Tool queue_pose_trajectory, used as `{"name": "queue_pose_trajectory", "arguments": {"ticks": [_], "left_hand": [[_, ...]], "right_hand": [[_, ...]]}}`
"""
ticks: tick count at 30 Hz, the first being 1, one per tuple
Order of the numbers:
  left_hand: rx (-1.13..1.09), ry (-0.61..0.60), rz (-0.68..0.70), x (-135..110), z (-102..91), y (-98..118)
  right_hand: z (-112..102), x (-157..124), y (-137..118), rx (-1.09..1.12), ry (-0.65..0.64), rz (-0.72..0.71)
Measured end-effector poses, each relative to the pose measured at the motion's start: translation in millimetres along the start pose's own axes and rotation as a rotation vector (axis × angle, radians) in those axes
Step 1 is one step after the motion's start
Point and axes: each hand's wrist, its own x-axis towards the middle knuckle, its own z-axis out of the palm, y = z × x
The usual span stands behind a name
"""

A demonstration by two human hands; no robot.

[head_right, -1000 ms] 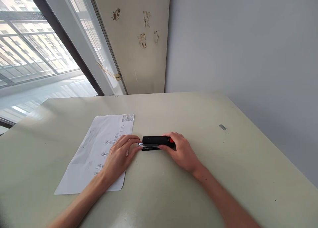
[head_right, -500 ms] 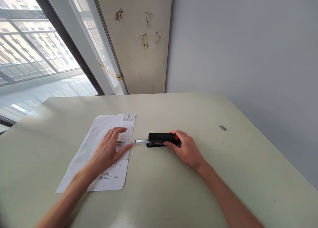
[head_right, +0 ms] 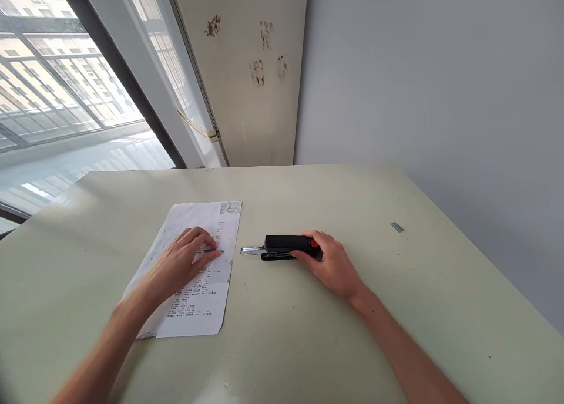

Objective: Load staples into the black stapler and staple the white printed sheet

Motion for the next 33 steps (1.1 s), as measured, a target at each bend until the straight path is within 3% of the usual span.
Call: {"name": "queue_pose_trajectory", "arguments": {"ticks": [11,19,27,33], "left_hand": [[-0.085,0.065,-0.105,0.2,0.2,18.2],[-0.185,0.183,-0.153,1.4,-0.5,23.1],[-0.479,0.120,-0.372,1.2,-5.6,35.0],[-0.634,0.067,-0.401,2.7,-6.0,33.6]], "right_hand": [[-0.5,-0.8,-2.2,-0.001,-0.004,0.019],[0.6,-0.5,-0.6,-0.001,0.002,0.008],[-0.3,-0.9,-0.6,0.005,-0.014,0.018],[-0.1,-1.0,-1.6,0.024,-0.023,0.009]]}}
